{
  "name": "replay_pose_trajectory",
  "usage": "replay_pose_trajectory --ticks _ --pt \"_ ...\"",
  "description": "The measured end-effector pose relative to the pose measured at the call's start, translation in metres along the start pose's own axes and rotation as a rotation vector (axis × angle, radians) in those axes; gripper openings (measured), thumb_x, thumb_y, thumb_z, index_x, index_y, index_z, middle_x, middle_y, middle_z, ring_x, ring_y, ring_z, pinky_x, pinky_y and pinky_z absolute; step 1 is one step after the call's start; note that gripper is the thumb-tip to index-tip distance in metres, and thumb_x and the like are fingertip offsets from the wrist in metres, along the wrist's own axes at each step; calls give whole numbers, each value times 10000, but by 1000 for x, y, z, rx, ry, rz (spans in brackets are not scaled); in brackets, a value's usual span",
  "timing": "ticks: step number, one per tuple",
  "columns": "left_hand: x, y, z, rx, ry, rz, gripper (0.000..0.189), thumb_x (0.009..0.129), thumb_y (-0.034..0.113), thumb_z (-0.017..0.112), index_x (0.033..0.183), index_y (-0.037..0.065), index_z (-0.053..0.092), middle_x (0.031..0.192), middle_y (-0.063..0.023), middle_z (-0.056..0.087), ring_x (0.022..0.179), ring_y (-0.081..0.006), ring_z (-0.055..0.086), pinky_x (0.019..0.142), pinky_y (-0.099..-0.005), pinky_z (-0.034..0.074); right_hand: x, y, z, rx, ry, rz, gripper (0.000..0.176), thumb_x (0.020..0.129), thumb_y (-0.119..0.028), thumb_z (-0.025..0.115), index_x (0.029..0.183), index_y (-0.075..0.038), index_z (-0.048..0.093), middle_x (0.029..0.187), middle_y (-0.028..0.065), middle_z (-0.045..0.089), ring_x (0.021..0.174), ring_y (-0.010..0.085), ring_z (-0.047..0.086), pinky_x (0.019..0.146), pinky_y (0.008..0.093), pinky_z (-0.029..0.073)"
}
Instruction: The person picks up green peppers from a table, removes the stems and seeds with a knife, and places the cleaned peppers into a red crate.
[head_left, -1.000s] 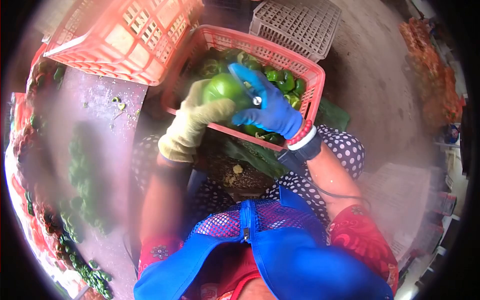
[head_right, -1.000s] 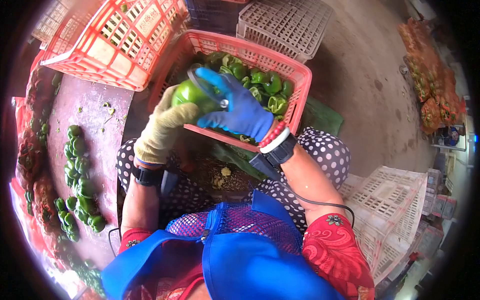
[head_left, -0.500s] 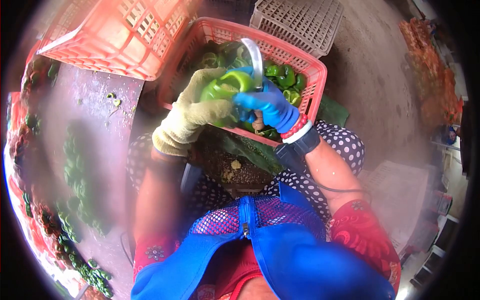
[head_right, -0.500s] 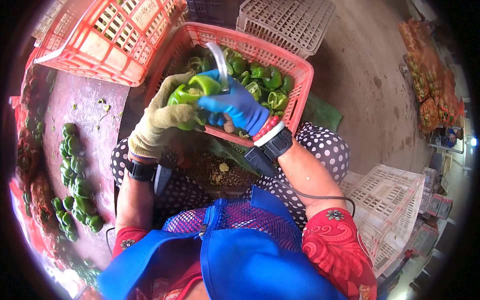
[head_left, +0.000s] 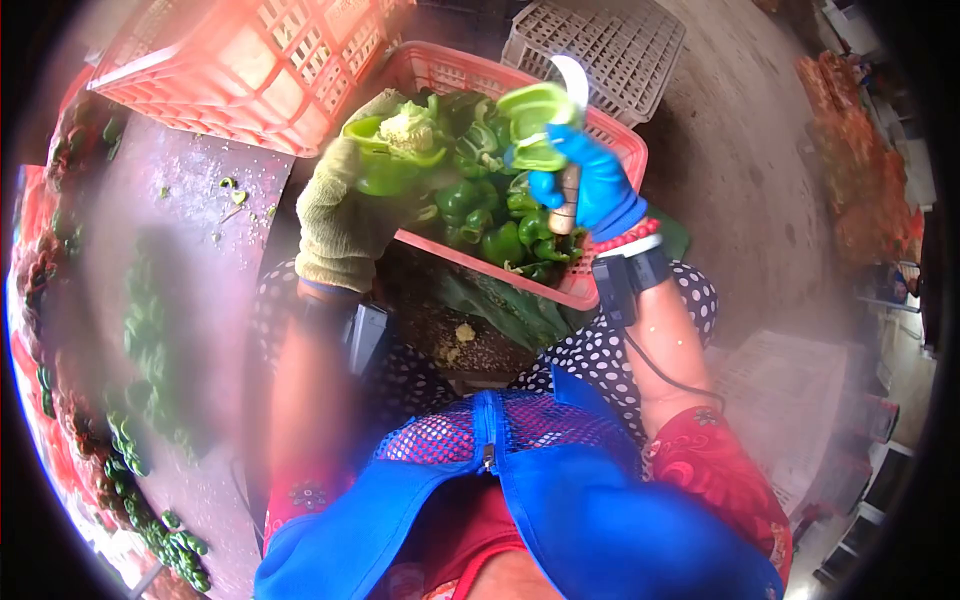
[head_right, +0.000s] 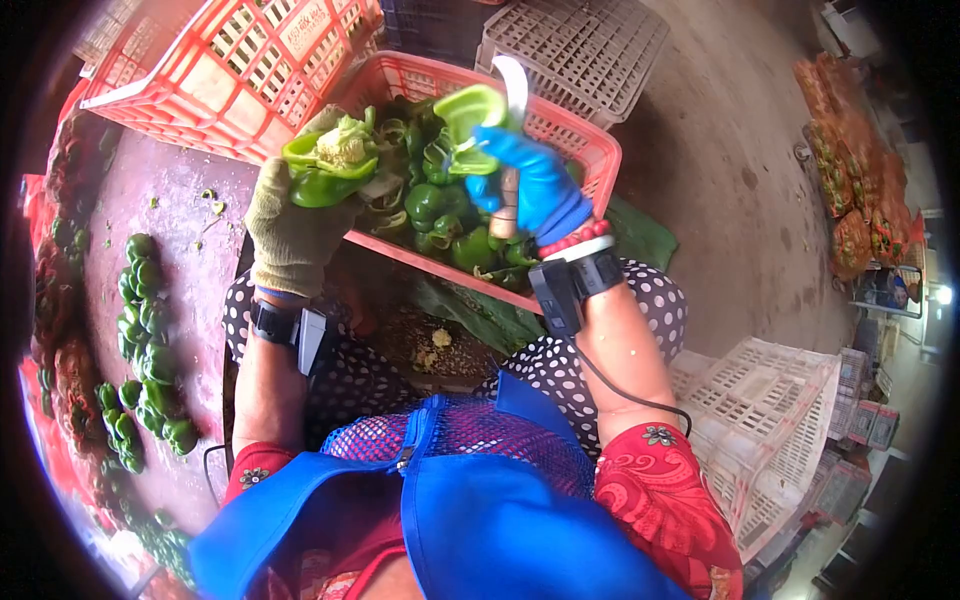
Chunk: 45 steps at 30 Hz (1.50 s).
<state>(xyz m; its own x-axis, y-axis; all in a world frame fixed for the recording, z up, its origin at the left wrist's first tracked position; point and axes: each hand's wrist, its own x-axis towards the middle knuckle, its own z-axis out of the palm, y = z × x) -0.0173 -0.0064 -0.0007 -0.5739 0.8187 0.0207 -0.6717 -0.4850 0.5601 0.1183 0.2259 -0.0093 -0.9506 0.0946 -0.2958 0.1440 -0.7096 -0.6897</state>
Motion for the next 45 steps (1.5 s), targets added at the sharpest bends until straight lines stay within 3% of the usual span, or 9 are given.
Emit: replay_pose_trajectory --ticks 3,7,10,15,20,23,31,35,45 --pt "9 -1 -3 -84 36 -15 750 967 567 520 1462 13 423 1387 -214 542 1299 -392 514 1134 -597 363 -2 25 -6 -701 471 -187 451 955 -395 682 1254 -72 584 841 32 676 575 124 588 484 265 466" --pt "17 -27 12 183 235 100 560 981 361 608 1412 37 456 1318 -174 574 1210 -325 577 1044 -498 470 8 54 32 191 85 192 549 938 -492 671 1318 -119 539 834 64 695 604 185 638 490 290 503" --pt "19 -34 34 535 385 77 636 897 108 700 1459 87 403 1259 -144 568 1134 -229 577 977 -363 496 13 72 42 263 -15 23 484 930 -370 723 1309 -127 545 1007 51 671 684 168 658 522 285 508" --pt "21 -34 34 1051 148 199 630 869 84 722 1437 111 450 1157 -80 629 984 -173 611 879 -340 529 8 43 37 -475 235 -196 506 896 -268 744 1323 -83 544 888 33 673 691 89 626 592 253 508" --pt "16 -13 34 1798 130 -198 435 753 145 812 1157 63 674 865 -59 675 815 -112 618 748 -315 524 -3 49 16 -1025 223 -199 469 868 -262 752 1271 -81 595 904 57 705 787 120 673 702 285 545" --pt "16 0 32 1717 47 -467 424 744 162 834 1122 38 686 858 -42 679 795 -98 611 742 -304 525 -9 44 17 -920 83 -175 509 849 -222 790 1308 -103 603 1007 47 709 881 115 672 731 284 548" --pt "7 -16 20 1125 270 -293 439 880 449 704 868 13 648 781 -124 683 737 -193 673 710 -346 519 -19 40 43 -510 50 -26 786 810 -219 839 1480 -136 436 1013 24 653 642 60 561 518 222 475" --pt "8 -14 18 1761 135 -163 420 924 426 655 888 8 659 798 -142 690 765 -214 687 722 -356 523 -16 37 47 -548 57 1 737 815 -213 825 1444 -95 461 961 34 653 577 73 554 505 226 473" --pt "3 -17 0 723 166 -236 375 939 385 694 1009 18 655 860 -22 654 734 -113 613 680 -259 515 -4 59 41 162 -110 65 426 894 -266 696 1245 -49 589 992 91 700 724 181 681 621 313 570"
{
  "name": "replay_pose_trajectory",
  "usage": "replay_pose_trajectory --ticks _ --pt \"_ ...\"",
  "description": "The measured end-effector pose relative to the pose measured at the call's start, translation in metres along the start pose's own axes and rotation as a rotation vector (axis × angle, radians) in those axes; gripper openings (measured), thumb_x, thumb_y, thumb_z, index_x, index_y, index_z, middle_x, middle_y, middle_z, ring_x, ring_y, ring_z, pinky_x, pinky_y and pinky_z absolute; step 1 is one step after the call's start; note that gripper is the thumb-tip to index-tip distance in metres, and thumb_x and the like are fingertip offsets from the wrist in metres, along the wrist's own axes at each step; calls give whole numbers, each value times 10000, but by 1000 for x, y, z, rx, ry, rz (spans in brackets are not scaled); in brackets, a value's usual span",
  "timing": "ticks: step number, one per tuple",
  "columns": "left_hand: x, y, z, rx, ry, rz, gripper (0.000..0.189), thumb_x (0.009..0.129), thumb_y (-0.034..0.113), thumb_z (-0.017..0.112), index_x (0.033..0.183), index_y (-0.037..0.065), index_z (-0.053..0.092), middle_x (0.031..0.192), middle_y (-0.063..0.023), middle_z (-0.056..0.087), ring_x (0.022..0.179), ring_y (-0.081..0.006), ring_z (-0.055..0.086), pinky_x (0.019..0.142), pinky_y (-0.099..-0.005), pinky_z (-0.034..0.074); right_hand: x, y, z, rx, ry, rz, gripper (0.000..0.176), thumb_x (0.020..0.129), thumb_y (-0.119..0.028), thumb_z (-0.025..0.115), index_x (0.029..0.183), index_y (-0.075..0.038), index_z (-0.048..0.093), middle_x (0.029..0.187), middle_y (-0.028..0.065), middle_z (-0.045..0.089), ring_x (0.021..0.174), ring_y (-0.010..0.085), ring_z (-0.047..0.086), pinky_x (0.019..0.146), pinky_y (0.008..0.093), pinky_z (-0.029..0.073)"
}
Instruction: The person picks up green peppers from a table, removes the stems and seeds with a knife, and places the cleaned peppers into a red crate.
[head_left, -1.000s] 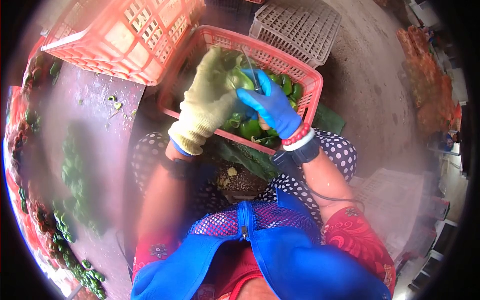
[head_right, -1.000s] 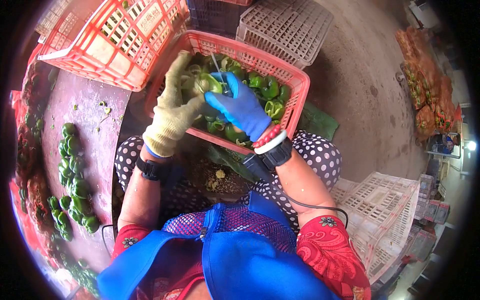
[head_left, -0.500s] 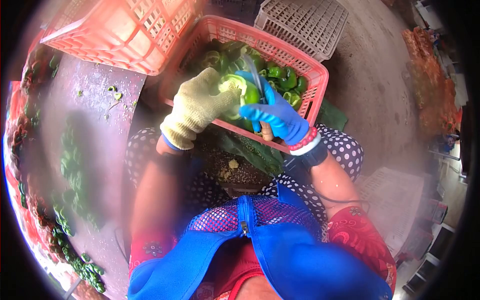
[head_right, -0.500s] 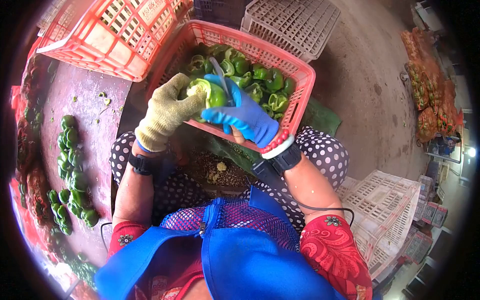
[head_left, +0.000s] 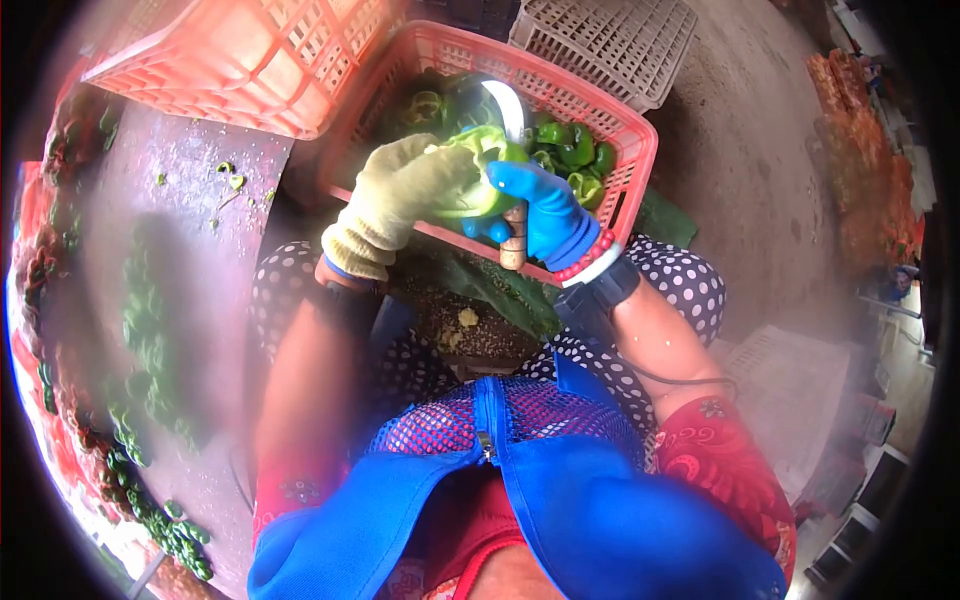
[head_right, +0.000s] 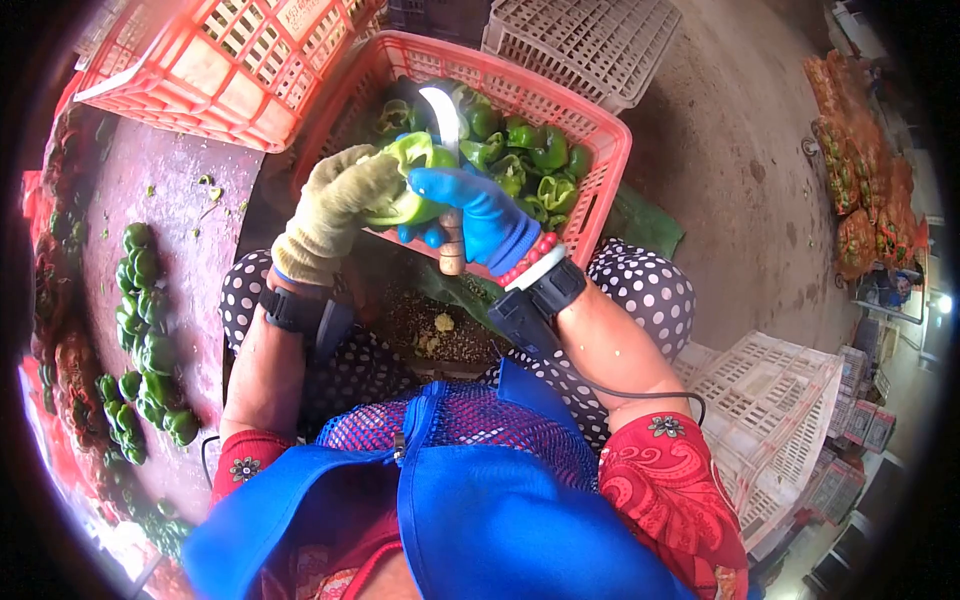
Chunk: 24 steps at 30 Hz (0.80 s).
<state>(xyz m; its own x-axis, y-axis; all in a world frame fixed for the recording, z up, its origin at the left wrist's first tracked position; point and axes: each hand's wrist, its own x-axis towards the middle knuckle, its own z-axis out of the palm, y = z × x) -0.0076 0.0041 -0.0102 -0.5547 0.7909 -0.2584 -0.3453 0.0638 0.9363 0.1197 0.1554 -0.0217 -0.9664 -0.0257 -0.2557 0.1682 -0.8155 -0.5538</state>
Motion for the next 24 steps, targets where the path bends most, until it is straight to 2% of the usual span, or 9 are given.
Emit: replay_pose_trajectory --ticks 3,8,10,14,16,18,20,23,24 --pt "8 -19 -11 -205 -5 198 277 974 331 641 1034 61 625 930 -31 638 850 -135 614 762 -282 507 6 5 -8 127 22 -47 427 894 -287 681 1233 -38 613 1021 124 708 777 249 684 629 347 567" --pt "18 -20 -10 507 339 741 297 1006 349 582 1068 60 614 981 -63 629 916 -200 601 864 -341 502 2 -11 -3 111 43 -187 453 896 -295 663 1266 -40 602 1103 144 696 869 302 697 669 409 610" --pt "-11 16 -23 -503 71 364 334 996 361 595 1100 44 616 977 -61 621 882 -192 597 854 -342 519 -2 -25 0 -106 226 -245 441 916 -299 667 1285 -66 605 1113 113 702 889 277 698 647 374 581" --pt "-137 80 -61 168 504 145 304 952 276 626 1152 47 635 903 0 600 809 -98 572 686 -299 512 17 -44 -60 -1281 405 -56 749 827 -315 827 1422 -27 474 1159 106 669 1037 176 658 866 347 541" --pt "-217 92 -82 657 541 -121 305 930 311 672 1109 64 675 832 29 601 763 -79 567 658 -276 486 17 -36 -59 -1240 512 41 639 822 -297 827 1316 -32 520 1008 54 645 778 140 614 629 312 494" --pt "-283 71 -114 922 386 -329 349 891 380 726 1062 75 725 810 -77 673 758 -191 628 698 -355 506 21 -28 -64 -1088 555 112 532 841 -292 808 1250 -68 551 887 -1 602 613 71 533 485 235 406" --pt "-335 74 -110 872 733 -697 428 879 465 720 1076 85 741 856 -86 702 814 -179 652 751 -343 513 19 -23 -52 -1165 478 86 519 884 -342 762 1274 -75 549 945 -8 626 627 60 535 481 217 397" --pt "-404 29 -190 715 1536 -575 578 899 595 657 993 26 700 679 -53 630 602 -158 590 589 -331 485 18 -25 -63 -1252 448 83 531 918 -384 717 1312 -72 546 1033 2 658 634 66 541 475 214 390" --pt "-425 17 -211 694 1674 -580 599 909 585 654 1090 14 669 795 -101 666 663 -185 615 565 -345 488 18 -25 -66 -1260 433 110 526 923 -380 713 1314 -70 548 1042 7 660 635 68 546 473 216 394"
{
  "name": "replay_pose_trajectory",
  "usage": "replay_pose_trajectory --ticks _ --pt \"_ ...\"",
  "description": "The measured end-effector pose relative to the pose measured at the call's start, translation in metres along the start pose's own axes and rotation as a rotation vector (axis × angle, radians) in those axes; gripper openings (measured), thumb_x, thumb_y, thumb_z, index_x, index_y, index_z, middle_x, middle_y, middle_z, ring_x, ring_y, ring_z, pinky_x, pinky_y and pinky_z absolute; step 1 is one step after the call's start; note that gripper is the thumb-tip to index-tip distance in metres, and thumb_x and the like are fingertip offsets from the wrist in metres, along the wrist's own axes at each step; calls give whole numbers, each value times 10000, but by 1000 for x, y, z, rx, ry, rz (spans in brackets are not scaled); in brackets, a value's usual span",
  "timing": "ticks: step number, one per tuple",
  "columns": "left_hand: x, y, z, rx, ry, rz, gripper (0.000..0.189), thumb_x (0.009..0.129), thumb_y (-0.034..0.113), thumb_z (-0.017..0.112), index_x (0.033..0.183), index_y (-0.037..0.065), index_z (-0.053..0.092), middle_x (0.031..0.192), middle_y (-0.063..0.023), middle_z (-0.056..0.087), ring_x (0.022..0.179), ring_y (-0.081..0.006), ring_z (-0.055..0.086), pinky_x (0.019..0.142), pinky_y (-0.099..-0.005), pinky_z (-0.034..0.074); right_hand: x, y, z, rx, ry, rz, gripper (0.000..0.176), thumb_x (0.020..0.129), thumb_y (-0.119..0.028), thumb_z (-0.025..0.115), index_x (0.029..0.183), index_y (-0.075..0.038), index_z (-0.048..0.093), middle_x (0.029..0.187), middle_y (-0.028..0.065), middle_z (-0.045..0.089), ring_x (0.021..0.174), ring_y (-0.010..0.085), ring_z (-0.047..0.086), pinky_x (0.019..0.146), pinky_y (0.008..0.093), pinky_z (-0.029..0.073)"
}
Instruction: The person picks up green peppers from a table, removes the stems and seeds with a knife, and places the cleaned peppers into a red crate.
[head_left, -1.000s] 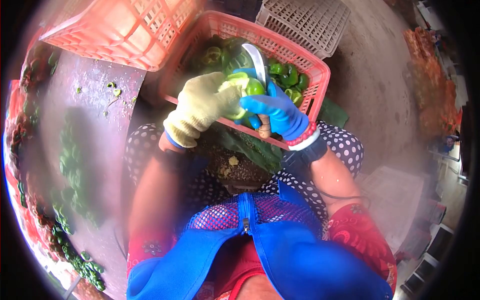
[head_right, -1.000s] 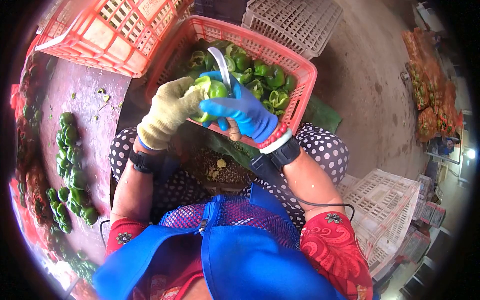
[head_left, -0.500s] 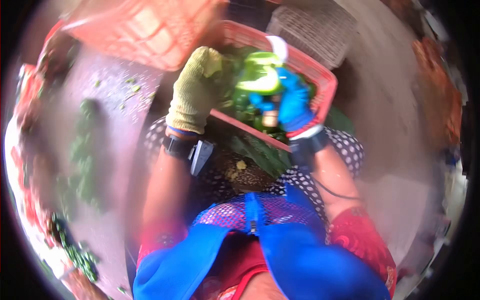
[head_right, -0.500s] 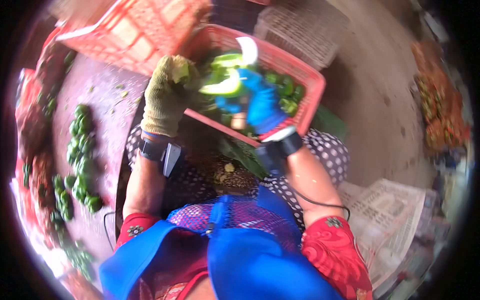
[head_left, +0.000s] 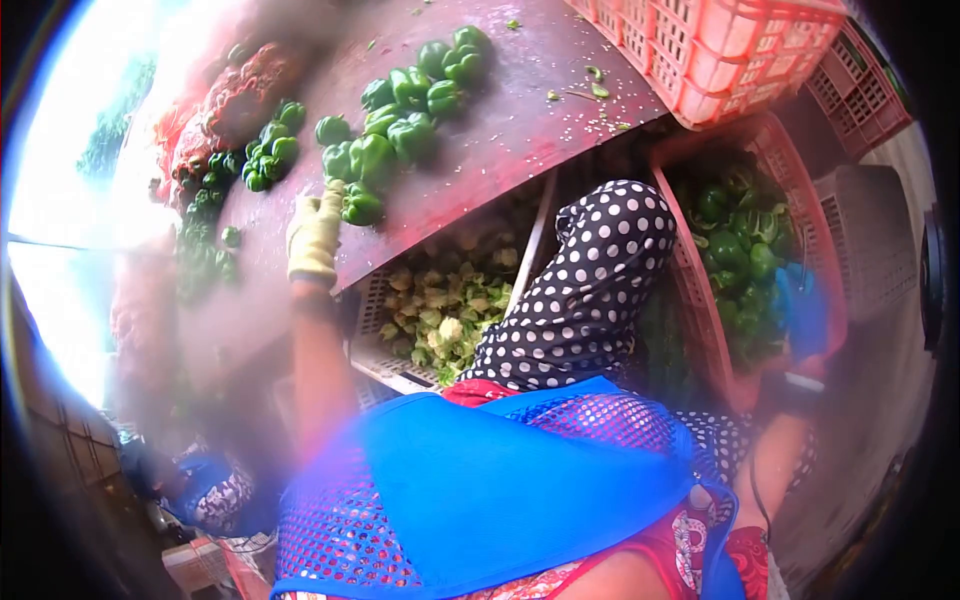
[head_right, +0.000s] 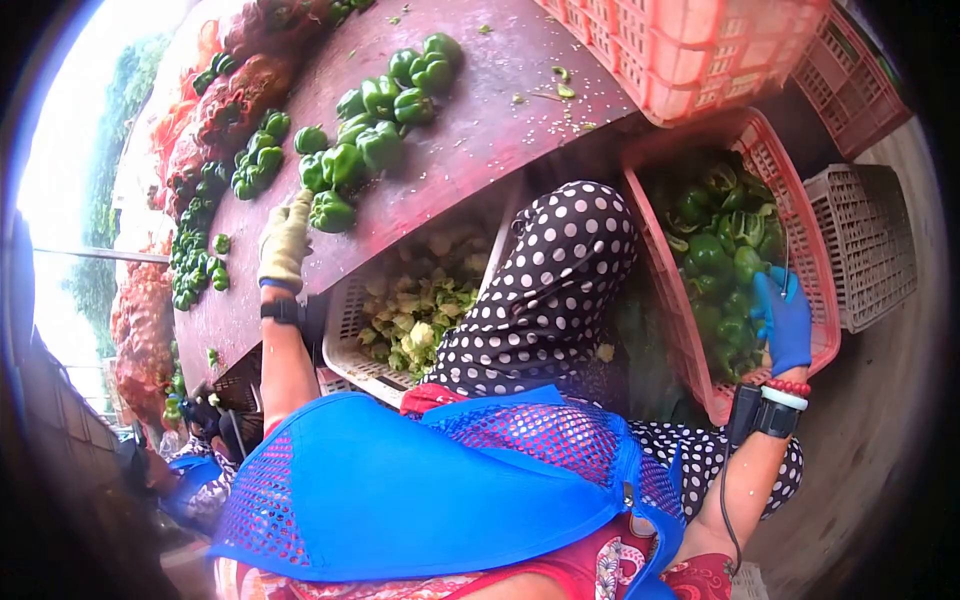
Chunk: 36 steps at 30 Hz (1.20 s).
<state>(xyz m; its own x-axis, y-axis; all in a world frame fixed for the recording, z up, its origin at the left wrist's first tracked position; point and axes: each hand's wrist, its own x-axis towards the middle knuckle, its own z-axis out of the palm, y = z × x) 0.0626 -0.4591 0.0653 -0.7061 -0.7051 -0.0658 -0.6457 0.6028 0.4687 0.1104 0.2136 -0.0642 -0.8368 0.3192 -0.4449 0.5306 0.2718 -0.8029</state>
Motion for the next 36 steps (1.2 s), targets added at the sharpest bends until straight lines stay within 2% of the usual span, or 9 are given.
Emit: replay_pose_trajectory --ticks 2,4,6,8,12,17,21,32,36 --pt "62 -59 22 -79 137 71 621 911 591 648 1175 29 638 968 -134 674 798 -215 639 627 -364 512 1 4 1 -20 -36 20 516 932 -371 704 1318 -65 551 1059 16 664 636 72 555 469 219 403" --pt "62 -37 37 -565 -112 -88 686 897 617 646 1227 16 630 1156 -178 654 955 -260 639 804 -389 531 -4 0 4 -48 -19 -10 509 940 -368 695 1319 -61 552 1064 19 664 634 74 565 462 223 410" --pt "105 -46 61 -407 26 165 930 853 546 738 1492 -42 407 1471 -219 500 1309 -309 518 1114 -384 385 -7 4 10 -28 -25 -35 503 943 -365 691 1316 -57 555 1066 22 664 633 76 573 455 227 417" --pt "117 -34 82 -384 6 252 1029 811 521 793 1535 -41 327 1525 -219 438 1393 -309 443 1144 -372 345 -1 16 11 34 -41 -62 498 943 -364 692 1309 -53 558 1065 25 663 631 77 580 449 230 421" --pt "92 12 89 -377 9 225 990 769 523 827 1478 -45 433 1499 -249 453 1362 -313 478 1116 -393 385 13 28 16 90 -118 51 472 942 -346 696 1296 -64 564 1014 24 668 625 82 582 457 226 412" --pt "65 48 110 -297 57 304 873 774 526 828 1455 75 519 1330 -248 577 1246 -360 560 1059 -401 434 1 -14 42 -87 -112 0 452 935 -323 709 1265 -50 567 1023 36 676 634 83 581 462 235 414" --pt "50 85 127 -134 24 290 896 797 611 762 1495 125 479 1400 -315 452 1300 -415 487 1116 -422 375 -5 -30 55 -24 -151 21 446 936 -322 707 1267 -56 573 985 33 678 650 75 583 471 231 412" --pt "-16 184 198 -363 135 292 886 882 628 635 1480 2 449 1509 -366 329 1435 -479 281 1186 -458 264 -14 -40 59 29 -218 31 416 943 -316 695 1243 -47 591 941 9 667 656 60 575 498 208 403" --pt "-64 188 182 75 398 790 821 848 508 699 1439 -13 467 1404 -316 485 1341 -450 420 1158 -489 293 -14 -38 52 7 -169 -30 400 949 -318 692 1243 -63 597 891 2 667 647 59 582 506 214 422"
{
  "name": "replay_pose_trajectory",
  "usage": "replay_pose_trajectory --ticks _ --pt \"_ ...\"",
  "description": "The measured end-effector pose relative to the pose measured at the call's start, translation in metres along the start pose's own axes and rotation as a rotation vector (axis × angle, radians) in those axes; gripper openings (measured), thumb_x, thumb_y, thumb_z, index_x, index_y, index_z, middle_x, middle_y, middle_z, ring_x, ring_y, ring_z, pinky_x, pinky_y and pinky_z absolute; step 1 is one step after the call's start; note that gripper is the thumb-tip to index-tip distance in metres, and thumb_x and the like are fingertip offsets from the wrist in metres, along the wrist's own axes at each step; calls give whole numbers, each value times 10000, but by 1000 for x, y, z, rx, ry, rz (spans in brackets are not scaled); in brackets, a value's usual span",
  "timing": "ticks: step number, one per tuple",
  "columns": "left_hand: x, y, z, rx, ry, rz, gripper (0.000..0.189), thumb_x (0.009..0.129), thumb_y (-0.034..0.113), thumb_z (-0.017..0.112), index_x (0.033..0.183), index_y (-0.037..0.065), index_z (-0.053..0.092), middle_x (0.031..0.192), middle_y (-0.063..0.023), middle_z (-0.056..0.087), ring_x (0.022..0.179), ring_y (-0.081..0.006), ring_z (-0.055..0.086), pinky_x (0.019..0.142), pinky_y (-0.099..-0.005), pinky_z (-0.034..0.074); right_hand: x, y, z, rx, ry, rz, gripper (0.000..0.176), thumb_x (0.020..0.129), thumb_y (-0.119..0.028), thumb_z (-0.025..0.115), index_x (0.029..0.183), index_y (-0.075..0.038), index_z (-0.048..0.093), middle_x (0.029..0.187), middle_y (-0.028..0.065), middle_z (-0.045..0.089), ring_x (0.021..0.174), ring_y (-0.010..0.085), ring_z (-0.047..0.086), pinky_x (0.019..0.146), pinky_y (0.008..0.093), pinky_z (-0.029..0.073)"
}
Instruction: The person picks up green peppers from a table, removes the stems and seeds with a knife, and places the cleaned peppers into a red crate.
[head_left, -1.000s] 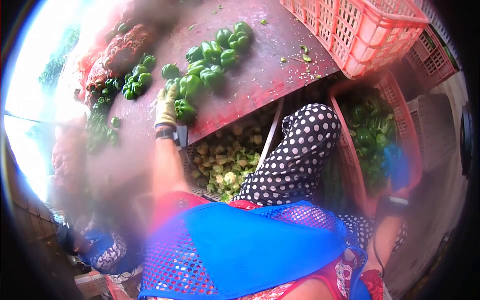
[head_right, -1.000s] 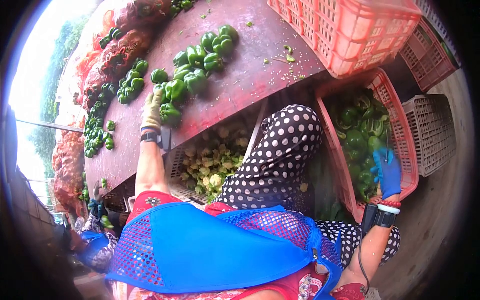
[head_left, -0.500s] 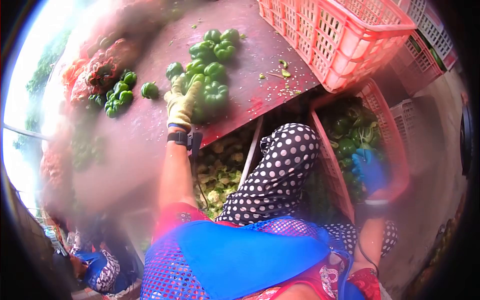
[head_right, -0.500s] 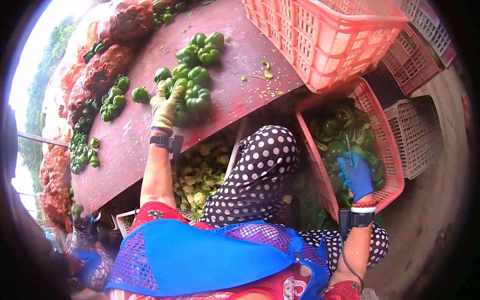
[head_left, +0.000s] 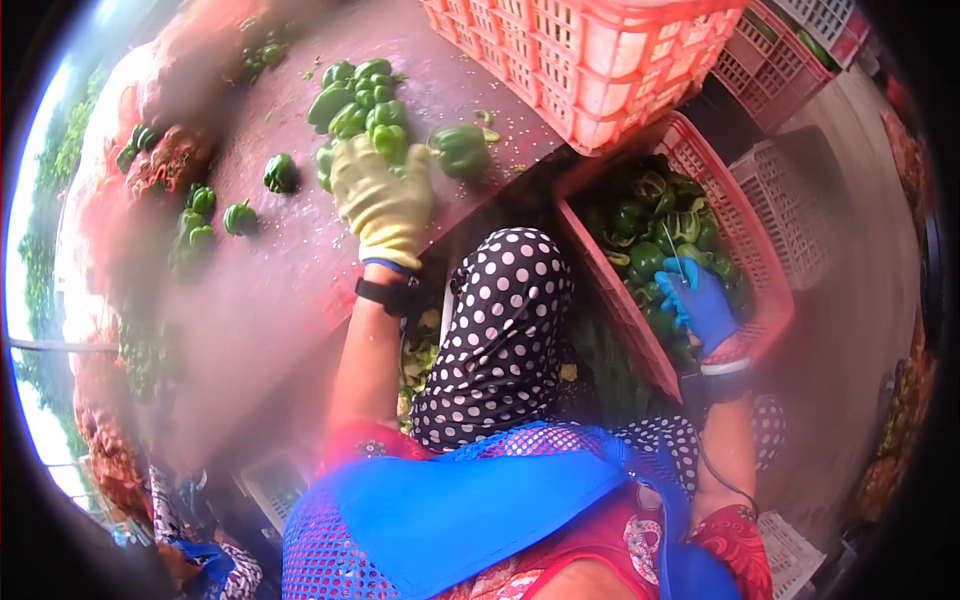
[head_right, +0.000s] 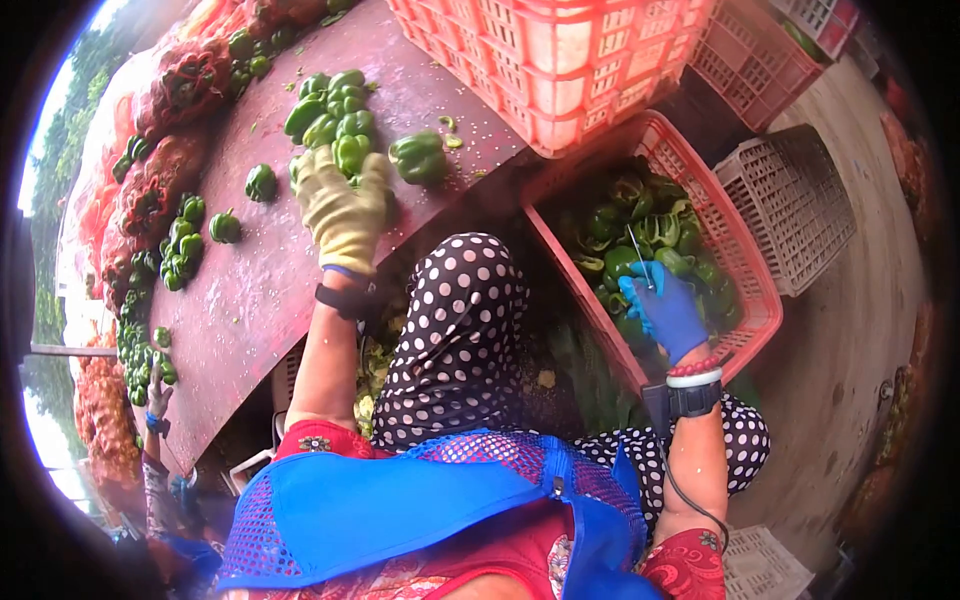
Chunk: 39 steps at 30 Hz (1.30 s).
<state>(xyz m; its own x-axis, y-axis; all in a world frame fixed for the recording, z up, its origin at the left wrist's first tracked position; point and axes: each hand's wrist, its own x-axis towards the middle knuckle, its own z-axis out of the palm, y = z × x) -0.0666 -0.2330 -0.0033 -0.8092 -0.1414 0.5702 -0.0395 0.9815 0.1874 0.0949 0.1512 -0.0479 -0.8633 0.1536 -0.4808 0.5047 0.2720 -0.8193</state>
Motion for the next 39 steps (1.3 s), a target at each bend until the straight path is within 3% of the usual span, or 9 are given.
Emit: replay_pose_trajectory --ticks 4,8,16,20,26,29,31,34,39 --pt "3 25 19 13 -87 423 842 774 537 758 1413 50 507 1328 -203 579 1284 -382 501 1102 -508 364 1 -1 0 36 -21 31 383 951 -318 690 1222 -61 608 874 7 662 645 62 575 514 226 424" --pt "26 63 22 -119 -615 279 941 733 549 785 1466 57 459 1317 -224 587 1210 -379 583 1007 -443 467 -6 -4 -1 0 -20 18 370 950 -299 689 1204 -43 607 884 14 664 657 78 566 579 252 467" --pt "48 119 16 -510 -870 -72 862 686 428 872 1342 21 488 1200 -180 655 1122 -314 648 969 -403 505 -10 -9 -2 148 29 -62 329 966 -260 670 1209 -50 596 959 14 682 730 66 586 643 241 497" --pt "32 112 33 -1137 -1058 -293 558 879 400 715 1271 43 544 1026 -129 683 889 -232 668 776 -349 555 -14 -16 -2 416 -54 -20 424 943 -212 699 1308 -42 566 1052 38 684 689 86 616 579 246 498" --pt "-9 195 -67 -1497 -1769 -256 535 1014 551 489 1182 64 633 920 -93 680 631 -143 613 526 -242 508 -24 -53 -2 620 -206 -575 912 898 -209 760 1610 -137 194 1483 63 443 879 63 600 654 224 520" --pt "-29 216 -64 -1500 -1964 -223 543 1006 555 511 1252 82 617 896 -64 680 628 -135 613 530 -244 496 -31 -51 -13 775 -139 -591 852 900 -229 760 1577 -105 258 1307 63 570 829 74 606 650 218 508" --pt "-41 223 -51 -1518 -1867 -116 548 992 526 564 1300 74 585 914 -66 674 647 -140 618 564 -255 507 -44 -53 -31 775 -144 -491 478 921 -255 737 1335 -75 582 957 2 682 690 31 575 575 191 447" --pt "-53 228 -66 -1333 -1627 7 629 915 375 741 1379 31 491 1005 -59 646 789 -155 626 688 -302 540 -36 -37 -37 714 -70 -451 320 930 -326 724 1141 -91 675 858 -33 666 621 5 530 531 183 405" --pt "-67 223 -32 -1390 -1754 -84 596 922 314 722 1397 36 494 1108 -67 642 905 -148 619 766 -316 539 -34 -29 -33 626 49 -324 567 931 -350 720 1403 -111 517 832 -29 602 586 29 494 508 197 410"
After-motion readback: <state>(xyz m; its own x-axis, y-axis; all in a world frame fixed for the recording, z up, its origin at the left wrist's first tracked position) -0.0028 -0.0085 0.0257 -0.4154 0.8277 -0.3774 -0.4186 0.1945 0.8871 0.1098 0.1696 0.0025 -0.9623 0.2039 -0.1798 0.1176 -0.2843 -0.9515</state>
